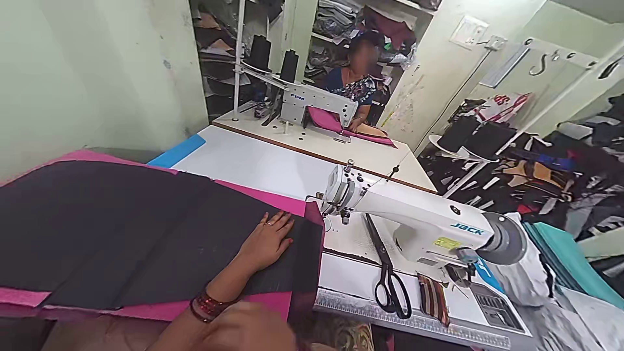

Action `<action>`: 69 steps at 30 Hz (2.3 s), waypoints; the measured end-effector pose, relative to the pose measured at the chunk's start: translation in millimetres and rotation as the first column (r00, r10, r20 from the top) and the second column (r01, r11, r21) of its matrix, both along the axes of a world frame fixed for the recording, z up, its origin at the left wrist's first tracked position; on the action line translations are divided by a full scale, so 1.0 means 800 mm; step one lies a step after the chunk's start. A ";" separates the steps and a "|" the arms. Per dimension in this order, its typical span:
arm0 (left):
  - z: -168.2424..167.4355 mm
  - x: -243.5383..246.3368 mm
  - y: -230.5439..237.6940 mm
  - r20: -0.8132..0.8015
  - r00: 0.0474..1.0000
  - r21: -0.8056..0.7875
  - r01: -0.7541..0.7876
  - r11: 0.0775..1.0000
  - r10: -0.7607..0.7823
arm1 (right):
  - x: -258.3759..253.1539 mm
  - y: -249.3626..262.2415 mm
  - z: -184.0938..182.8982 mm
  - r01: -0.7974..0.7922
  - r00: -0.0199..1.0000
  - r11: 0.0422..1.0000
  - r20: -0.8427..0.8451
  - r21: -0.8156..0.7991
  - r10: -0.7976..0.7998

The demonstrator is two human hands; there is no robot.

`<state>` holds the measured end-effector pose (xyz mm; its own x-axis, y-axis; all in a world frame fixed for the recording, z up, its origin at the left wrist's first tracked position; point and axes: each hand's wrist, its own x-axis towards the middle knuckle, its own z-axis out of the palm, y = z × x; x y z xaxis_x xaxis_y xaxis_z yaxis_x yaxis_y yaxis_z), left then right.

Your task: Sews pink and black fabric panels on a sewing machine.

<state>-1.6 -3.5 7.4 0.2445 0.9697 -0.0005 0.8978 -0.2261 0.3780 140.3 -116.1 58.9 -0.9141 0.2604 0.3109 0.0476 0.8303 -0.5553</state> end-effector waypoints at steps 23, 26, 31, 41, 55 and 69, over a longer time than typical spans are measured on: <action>-0.004 0.023 -0.024 -0.025 0.992 0.238 0.129 0.963 -0.127 | 0.118 0.148 -0.086 0.806 0.493 0.571 0.360 0.153 -0.792; -0.010 0.034 -0.019 0.020 0.994 0.224 0.104 0.969 -0.111 | 0.126 0.150 -0.081 0.840 0.420 0.515 0.400 0.169 -0.815; -0.021 0.059 -0.022 0.031 0.987 0.302 0.143 0.943 -0.160 | 0.125 0.132 -0.100 0.834 0.523 0.445 -0.211 0.325 -0.826; -0.016 0.075 -0.005 -0.013 0.991 0.281 0.130 0.951 -0.131 | 0.131 0.162 -0.094 0.824 0.486 0.538 0.268 0.177 -0.832; -0.014 0.088 0.041 -0.059 0.997 0.227 0.063 0.972 -0.051 | 0.116 0.156 -0.109 0.726 0.660 0.626 -0.031 0.283 -0.751; 0.007 0.093 0.091 -0.064 0.997 0.060 0.050 0.997 -0.046 | 0.117 0.202 -0.096 0.769 0.615 0.631 0.151 0.102 -0.774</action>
<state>72.5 69.1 12.9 0.2921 0.9555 0.0417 0.9069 -0.2905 0.3052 233.8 45.8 -18.0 -0.4162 0.8883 0.1940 0.7645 0.4574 -0.4542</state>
